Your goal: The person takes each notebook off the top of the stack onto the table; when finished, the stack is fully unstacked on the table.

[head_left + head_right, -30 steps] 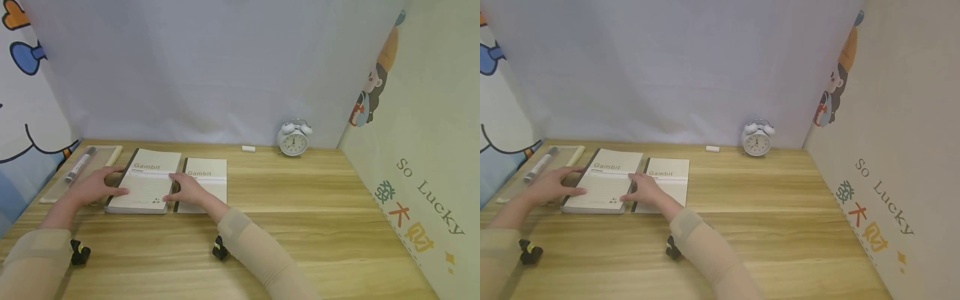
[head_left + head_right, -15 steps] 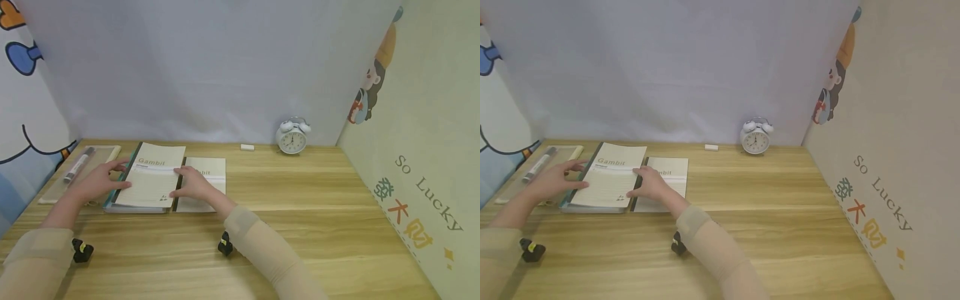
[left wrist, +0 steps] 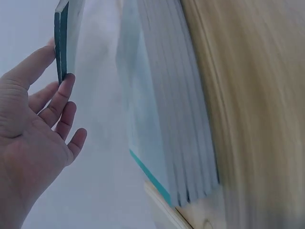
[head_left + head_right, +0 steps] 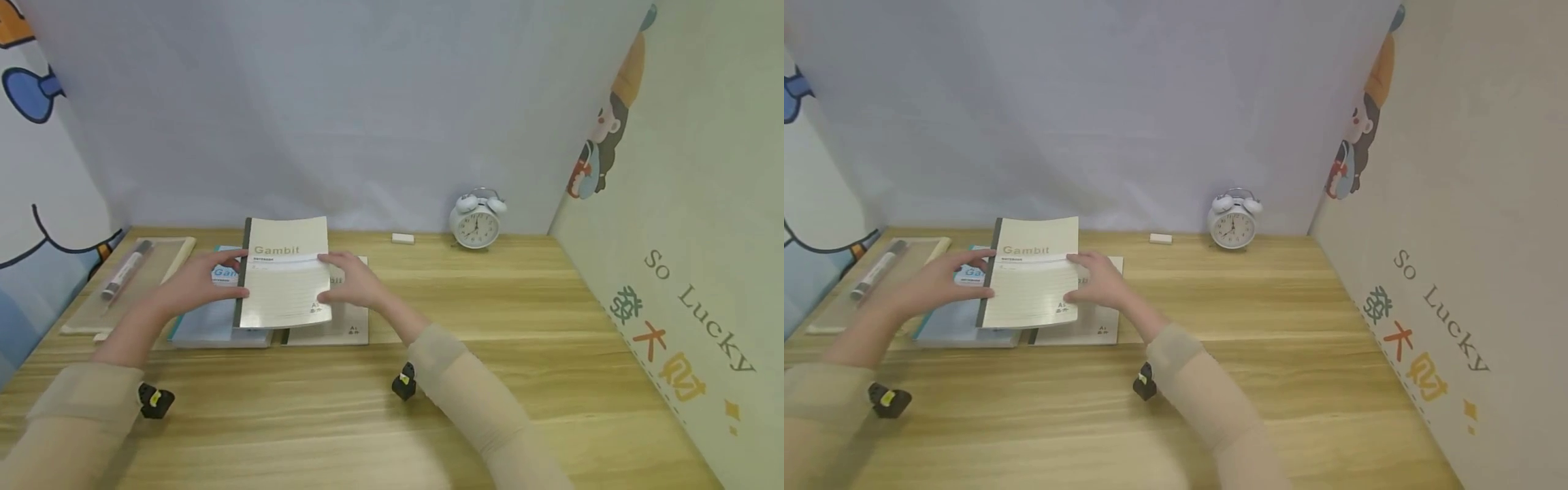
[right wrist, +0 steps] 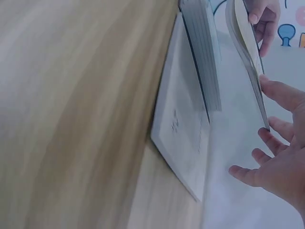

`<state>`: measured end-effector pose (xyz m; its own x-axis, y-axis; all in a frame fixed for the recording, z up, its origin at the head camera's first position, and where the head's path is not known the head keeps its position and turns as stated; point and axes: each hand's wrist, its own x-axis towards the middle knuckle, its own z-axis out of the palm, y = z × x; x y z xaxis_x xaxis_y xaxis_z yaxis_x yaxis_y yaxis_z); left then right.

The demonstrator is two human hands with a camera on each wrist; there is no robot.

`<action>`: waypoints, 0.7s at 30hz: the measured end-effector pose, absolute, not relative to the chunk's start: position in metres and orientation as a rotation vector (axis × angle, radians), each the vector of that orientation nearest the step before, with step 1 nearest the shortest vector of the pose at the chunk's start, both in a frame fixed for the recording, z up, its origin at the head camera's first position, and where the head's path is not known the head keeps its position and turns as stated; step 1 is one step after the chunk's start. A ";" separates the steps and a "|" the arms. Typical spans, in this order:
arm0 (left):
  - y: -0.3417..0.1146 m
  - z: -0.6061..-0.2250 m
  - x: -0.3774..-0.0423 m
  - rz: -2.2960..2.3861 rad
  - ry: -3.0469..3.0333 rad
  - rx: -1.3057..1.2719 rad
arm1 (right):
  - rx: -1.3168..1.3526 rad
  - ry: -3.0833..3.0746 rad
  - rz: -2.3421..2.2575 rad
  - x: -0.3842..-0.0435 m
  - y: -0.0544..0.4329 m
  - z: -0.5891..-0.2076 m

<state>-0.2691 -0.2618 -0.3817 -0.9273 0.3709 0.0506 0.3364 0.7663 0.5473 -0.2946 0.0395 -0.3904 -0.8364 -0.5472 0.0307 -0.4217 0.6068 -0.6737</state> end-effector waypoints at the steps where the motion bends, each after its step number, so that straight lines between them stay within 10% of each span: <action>1: -0.257 -0.380 -0.269 0.858 2.918 0.595 | -0.811 2.657 -1.047 -0.296 0.045 -0.389; 21: -0.141 -0.377 -0.282 1.106 2.799 0.681 | -0.767 2.671 -1.074 -0.300 0.165 -0.368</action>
<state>-0.2817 -0.1408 -0.3771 -0.9011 0.4199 0.1079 0.3802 0.6458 0.6620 -0.3001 0.1651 -0.3676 -0.8551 -0.5170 0.0396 -0.4005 0.6100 -0.6837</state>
